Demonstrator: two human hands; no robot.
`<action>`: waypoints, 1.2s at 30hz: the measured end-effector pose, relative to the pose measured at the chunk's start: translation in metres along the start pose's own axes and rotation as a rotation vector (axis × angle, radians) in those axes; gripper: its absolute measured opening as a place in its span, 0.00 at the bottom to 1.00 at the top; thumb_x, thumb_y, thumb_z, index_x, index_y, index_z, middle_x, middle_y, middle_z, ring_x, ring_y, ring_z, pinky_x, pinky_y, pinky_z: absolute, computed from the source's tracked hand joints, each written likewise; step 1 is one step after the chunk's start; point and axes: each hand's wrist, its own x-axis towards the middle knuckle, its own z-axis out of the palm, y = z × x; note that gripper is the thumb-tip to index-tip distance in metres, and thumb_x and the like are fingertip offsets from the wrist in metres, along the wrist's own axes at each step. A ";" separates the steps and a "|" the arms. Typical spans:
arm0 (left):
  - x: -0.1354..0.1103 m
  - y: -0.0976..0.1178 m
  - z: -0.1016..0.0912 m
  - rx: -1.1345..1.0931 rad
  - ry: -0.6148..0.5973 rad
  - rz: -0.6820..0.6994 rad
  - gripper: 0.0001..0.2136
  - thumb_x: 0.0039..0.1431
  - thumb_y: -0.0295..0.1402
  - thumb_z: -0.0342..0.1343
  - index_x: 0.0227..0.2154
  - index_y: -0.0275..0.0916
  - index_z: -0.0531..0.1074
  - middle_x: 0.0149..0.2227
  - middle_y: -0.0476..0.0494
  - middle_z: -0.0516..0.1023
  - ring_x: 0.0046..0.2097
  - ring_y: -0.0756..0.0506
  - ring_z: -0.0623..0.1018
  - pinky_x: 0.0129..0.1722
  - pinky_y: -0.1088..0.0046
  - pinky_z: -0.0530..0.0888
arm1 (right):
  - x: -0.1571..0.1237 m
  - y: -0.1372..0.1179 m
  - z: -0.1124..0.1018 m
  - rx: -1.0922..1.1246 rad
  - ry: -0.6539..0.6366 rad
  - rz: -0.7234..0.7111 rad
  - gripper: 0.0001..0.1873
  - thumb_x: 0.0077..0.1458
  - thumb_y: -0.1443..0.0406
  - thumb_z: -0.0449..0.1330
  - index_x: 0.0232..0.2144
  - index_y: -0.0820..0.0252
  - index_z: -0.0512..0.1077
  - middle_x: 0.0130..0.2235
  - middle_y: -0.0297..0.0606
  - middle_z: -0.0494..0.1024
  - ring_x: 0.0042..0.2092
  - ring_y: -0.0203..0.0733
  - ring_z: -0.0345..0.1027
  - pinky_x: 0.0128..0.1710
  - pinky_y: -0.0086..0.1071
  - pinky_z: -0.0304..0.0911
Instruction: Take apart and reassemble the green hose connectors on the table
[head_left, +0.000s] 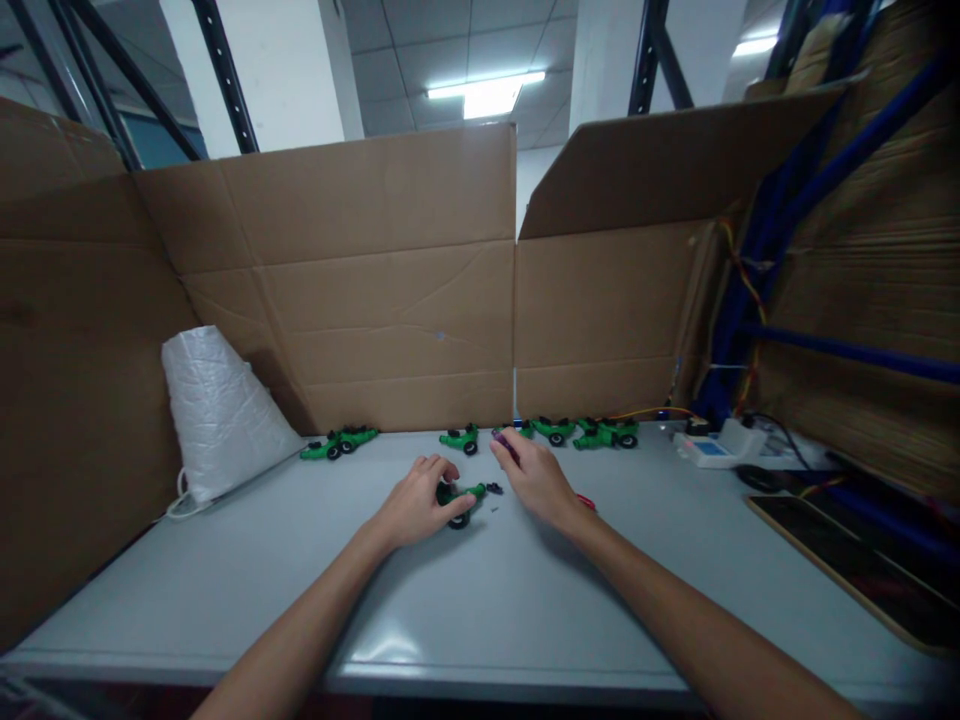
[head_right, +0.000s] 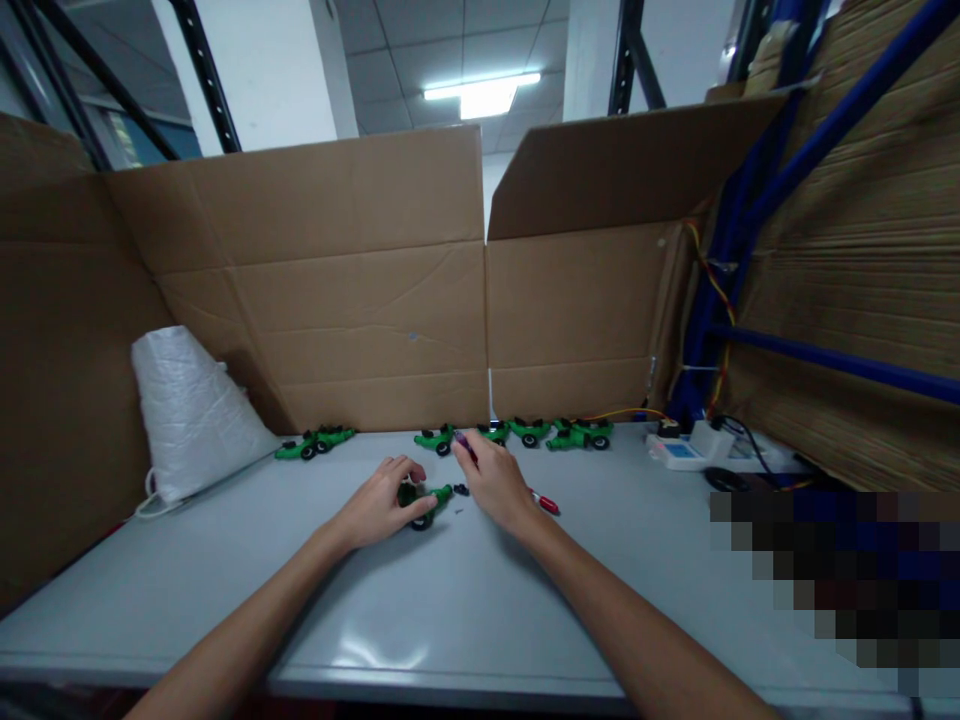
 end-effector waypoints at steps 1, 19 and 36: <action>0.000 -0.001 0.000 0.010 0.007 0.002 0.19 0.66 0.53 0.58 0.45 0.41 0.72 0.44 0.41 0.77 0.49 0.38 0.74 0.51 0.62 0.71 | 0.000 -0.001 -0.001 0.002 0.022 -0.013 0.16 0.73 0.56 0.48 0.36 0.54 0.68 0.35 0.37 0.76 0.37 0.44 0.70 0.37 0.33 0.57; 0.005 -0.023 0.009 0.063 0.141 -0.212 0.21 0.69 0.54 0.53 0.45 0.41 0.78 0.48 0.38 0.79 0.44 0.39 0.81 0.46 0.64 0.73 | 0.001 -0.004 0.002 0.161 0.131 0.046 0.12 0.71 0.55 0.51 0.45 0.55 0.68 0.39 0.38 0.78 0.39 0.45 0.72 0.42 0.35 0.61; 0.009 -0.026 0.003 -0.036 0.194 -0.266 0.15 0.66 0.48 0.60 0.40 0.41 0.79 0.44 0.39 0.84 0.45 0.38 0.82 0.46 0.63 0.74 | 0.000 -0.002 0.005 0.325 0.160 0.117 0.16 0.69 0.52 0.52 0.49 0.55 0.67 0.33 0.36 0.77 0.32 0.43 0.72 0.34 0.33 0.66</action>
